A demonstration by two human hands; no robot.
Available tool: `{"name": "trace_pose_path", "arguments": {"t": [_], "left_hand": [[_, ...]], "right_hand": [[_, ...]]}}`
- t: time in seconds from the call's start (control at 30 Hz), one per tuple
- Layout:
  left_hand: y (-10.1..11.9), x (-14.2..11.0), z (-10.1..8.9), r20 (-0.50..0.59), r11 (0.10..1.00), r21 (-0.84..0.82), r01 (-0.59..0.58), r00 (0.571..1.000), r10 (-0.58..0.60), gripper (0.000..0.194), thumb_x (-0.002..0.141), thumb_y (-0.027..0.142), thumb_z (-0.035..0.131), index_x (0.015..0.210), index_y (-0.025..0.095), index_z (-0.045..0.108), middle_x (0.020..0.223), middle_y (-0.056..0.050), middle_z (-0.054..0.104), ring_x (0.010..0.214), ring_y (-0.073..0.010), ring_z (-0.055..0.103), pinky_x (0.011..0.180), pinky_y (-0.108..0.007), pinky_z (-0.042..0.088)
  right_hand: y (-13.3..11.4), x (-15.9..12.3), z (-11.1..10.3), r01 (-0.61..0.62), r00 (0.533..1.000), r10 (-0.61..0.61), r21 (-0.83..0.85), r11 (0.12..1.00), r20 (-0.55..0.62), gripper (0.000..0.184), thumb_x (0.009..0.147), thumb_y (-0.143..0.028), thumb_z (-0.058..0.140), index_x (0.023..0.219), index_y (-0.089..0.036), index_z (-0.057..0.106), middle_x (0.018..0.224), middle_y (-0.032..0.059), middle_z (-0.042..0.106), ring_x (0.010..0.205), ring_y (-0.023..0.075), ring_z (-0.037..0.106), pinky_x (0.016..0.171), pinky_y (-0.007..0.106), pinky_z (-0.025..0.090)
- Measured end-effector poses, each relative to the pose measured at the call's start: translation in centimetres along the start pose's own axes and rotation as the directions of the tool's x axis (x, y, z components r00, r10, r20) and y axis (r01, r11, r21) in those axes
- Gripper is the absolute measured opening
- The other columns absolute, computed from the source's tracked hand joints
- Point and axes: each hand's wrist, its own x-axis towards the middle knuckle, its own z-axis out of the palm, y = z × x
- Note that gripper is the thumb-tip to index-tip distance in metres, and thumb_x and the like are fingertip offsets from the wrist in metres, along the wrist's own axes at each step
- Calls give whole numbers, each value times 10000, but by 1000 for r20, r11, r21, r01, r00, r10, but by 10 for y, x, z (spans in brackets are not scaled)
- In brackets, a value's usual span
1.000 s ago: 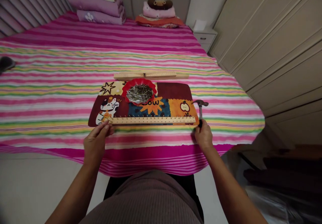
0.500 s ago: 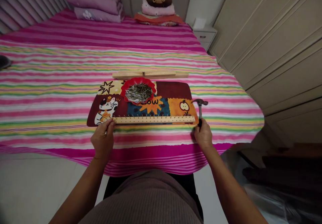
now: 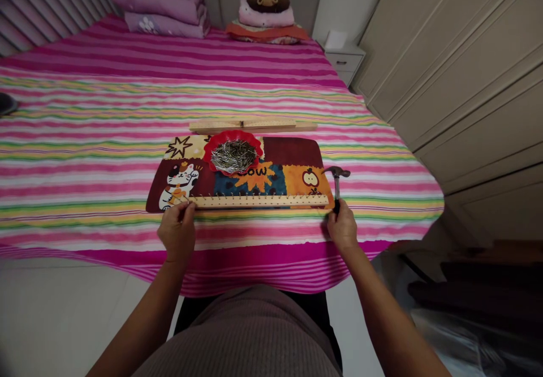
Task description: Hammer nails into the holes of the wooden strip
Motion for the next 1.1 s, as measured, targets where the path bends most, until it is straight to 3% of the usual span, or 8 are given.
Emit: {"name": "trace_pose_path", "arguments": {"t": [0.23, 0.4, 0.53, 0.67, 0.73, 0.8, 0.93, 1.1], "left_hand": [[3, 2, 5, 19, 1000, -22, 5, 1000, -5, 215, 857, 353, 484, 853, 193, 627, 890, -59, 657, 883, -183, 590, 843, -315, 447], [2, 2, 10, 8, 1000, -10, 0, 1000, 1, 197, 859, 348, 484, 840, 204, 617, 864, -47, 647, 861, -179, 580, 816, -304, 444], [-3, 2, 14, -59, 998, -32, -49, 997, 47, 170, 846, 329, 505, 806, 202, 611, 799, -34, 633, 806, -171, 571, 771, -292, 437], [-10, 3, 17, -94, 996, -33, -87, 992, 84, 156, 840, 324, 523, 792, 203, 608, 765, -27, 622, 768, -167, 561, 735, -283, 431], [-12, 2, 17, -97, 995, -34, -99, 991, 95, 153, 842, 319, 521, 788, 204, 606, 767, -28, 622, 768, -167, 560, 729, -283, 431], [-13, 2, 17, -100, 992, -43, -118, 989, 113, 150, 847, 311, 516, 792, 205, 606, 778, -30, 626, 773, -166, 564, 731, -282, 432], [-15, 0, 18, -112, 985, -62, -161, 982, 154, 143, 853, 301, 515, 799, 202, 603, 769, -29, 622, 767, -161, 567, 734, -278, 434], [-18, 0, 21, -125, 972, -70, -222, 969, 212, 158, 868, 305, 502, 781, 204, 586, 749, -31, 611, 749, -164, 554, 724, -279, 433]], "right_hand": [[-2, 2, -6, -37, 999, 37, 76, 996, 0, 485, 760, -225, 463, 1220, -116, 570, 944, 128, 675, 813, 235, 597, 703, 319, 468], [-7, -3, -20, -180, 978, 200, 267, 947, -51, 439, 753, -288, 522, 1165, -152, 589, 755, 44, 626, 632, 167, 546, 562, 259, 441], [-41, -22, -47, -103, 979, 188, 598, 795, -81, 488, 786, -355, 552, 1244, -195, 502, 662, -51, 510, 476, 106, 464, 431, 221, 396], [-95, -54, -78, -62, 993, -44, 814, 578, 107, 448, 844, -370, 571, 1261, -253, 460, 629, -80, 468, 414, 75, 426, 372, 188, 357], [-118, -71, -86, -155, 941, -181, 839, 522, 286, 446, 874, -391, 542, 1289, -259, 445, 655, -66, 486, 427, 75, 439, 375, 191, 365], [-137, -88, -87, -236, 845, -304, 816, 527, 441, 452, 895, -396, 519, 1315, -250, 438, 675, -52, 495, 434, 69, 425, 372, 186, 342], [-167, -108, -76, -152, 672, -517, 782, 604, 530, 414, 928, -334, 469, 1331, -238, 460, 609, -66, 442, 461, 66, 371, 415, 180, 304], [-190, -110, -63, -26, 626, -589, 769, 639, 511, 413, 933, -291, 438, 1341, -230, 462, 585, -72, 410, 482, 74, 350, 451, 192, 296]]}}
